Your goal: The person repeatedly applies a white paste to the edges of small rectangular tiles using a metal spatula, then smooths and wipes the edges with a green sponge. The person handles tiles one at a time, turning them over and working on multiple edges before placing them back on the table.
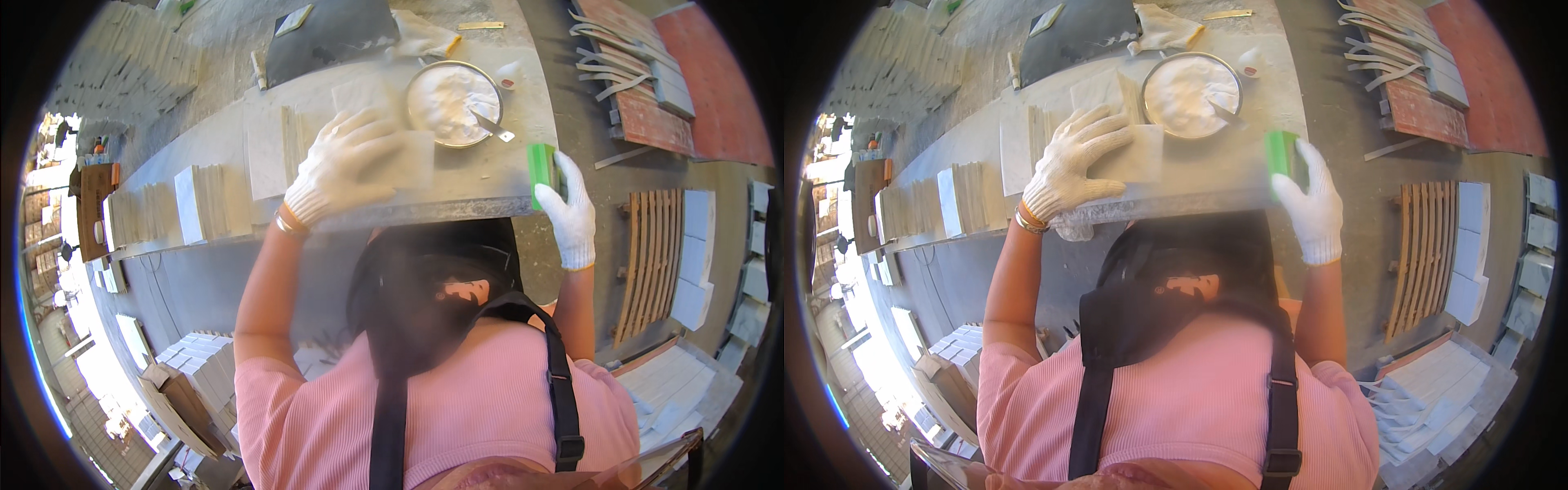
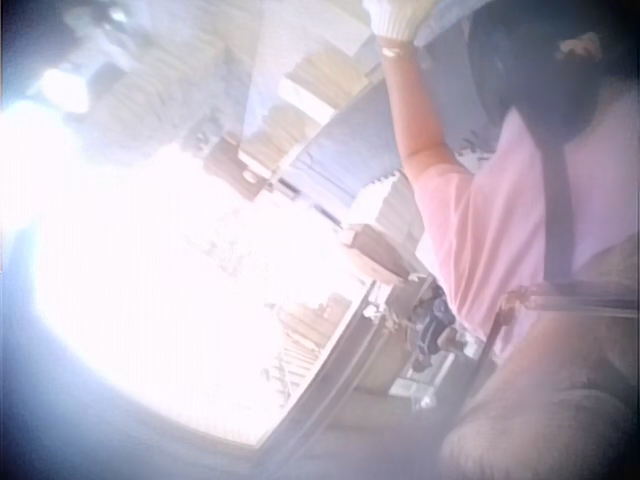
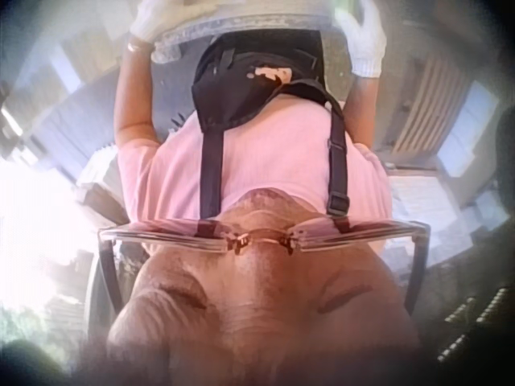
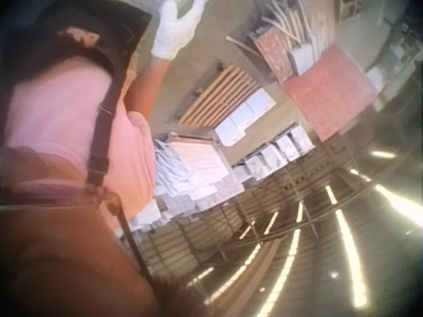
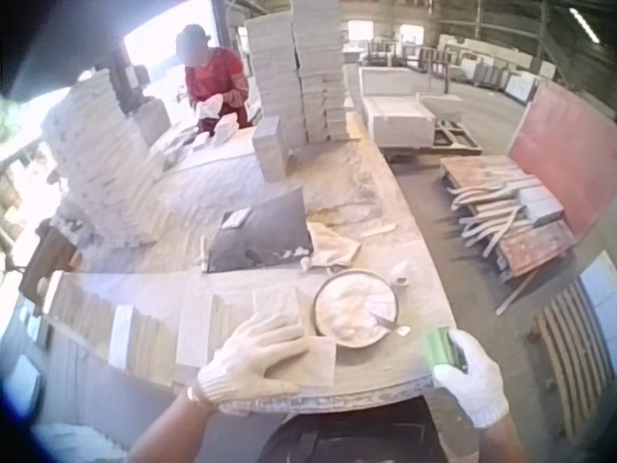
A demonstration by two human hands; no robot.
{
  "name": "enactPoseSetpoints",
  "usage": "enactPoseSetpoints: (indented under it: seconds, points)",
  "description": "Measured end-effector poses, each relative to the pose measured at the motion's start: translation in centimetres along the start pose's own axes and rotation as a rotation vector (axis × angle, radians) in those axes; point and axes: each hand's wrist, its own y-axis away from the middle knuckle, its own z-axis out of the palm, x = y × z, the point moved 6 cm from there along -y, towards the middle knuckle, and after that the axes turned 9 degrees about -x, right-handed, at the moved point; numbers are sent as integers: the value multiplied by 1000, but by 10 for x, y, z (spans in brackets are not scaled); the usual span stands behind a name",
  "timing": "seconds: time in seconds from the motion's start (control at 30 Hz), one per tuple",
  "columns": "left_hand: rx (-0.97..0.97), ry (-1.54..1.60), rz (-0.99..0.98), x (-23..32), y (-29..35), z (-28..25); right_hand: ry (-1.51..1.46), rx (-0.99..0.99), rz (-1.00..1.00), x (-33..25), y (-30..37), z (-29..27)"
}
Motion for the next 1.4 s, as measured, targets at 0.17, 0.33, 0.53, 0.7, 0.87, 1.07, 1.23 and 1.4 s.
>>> enactPoseSetpoints:
  seconds: [0.17,0.33,0.53,0.7,0.87,1.07,1.23,1.4]
  points:
    - [39,0,0,-3,1,4,-700,-377,-151,-46,32,73]
    - [78,28,-4,-4,2,4,-281,-250,-363,-76,11,120]
    - [61,64,5,-4,3,4,-413,-317,-273,-72,13,123]
    - [94,86,23,-5,4,5,-299,-297,-285,-78,19,122]
    - [143,64,63,-4,6,5,-371,-289,-282,-84,17,119]
    - [128,88,53,-4,6,4,-323,-271,-332,-86,17,119]
    - [122,70,52,-4,6,4,-374,-359,-250,-82,16,125]
    - [128,77,62,-4,5,5,-319,-287,-314,-82,12,118]
